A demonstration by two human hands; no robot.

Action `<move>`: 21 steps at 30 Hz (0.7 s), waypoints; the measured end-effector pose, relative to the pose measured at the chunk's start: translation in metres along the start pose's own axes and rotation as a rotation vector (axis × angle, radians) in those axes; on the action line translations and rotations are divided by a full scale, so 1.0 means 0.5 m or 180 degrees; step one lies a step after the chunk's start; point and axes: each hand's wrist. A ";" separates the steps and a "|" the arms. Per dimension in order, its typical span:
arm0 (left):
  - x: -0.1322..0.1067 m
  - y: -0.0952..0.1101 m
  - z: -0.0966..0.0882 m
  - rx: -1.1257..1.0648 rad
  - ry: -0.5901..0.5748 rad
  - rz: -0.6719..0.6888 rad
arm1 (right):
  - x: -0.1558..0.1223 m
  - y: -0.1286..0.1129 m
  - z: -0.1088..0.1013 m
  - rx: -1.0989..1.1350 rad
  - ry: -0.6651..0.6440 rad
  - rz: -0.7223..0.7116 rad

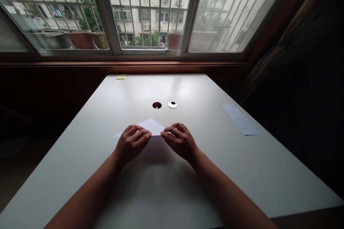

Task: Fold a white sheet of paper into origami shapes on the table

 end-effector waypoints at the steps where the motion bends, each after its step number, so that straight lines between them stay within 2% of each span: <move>1: 0.002 0.004 0.000 -0.0009 0.0000 0.0027 | 0.002 -0.003 0.001 -0.0036 -0.0003 -0.0049; 13: 0.008 0.017 0.000 0.0001 0.0141 0.0086 | 0.010 -0.024 -0.004 -0.0059 0.0040 -0.0297; 21: 0.000 0.005 -0.003 0.0100 0.0215 -0.0062 | -0.005 0.012 -0.019 -0.0100 0.0198 -0.0039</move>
Point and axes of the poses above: each hand's wrist, its own x-axis towards the middle knuckle, its own z-axis out of the palm, y = z × x, and after that the axes turned 2 degrees about z, right-handed
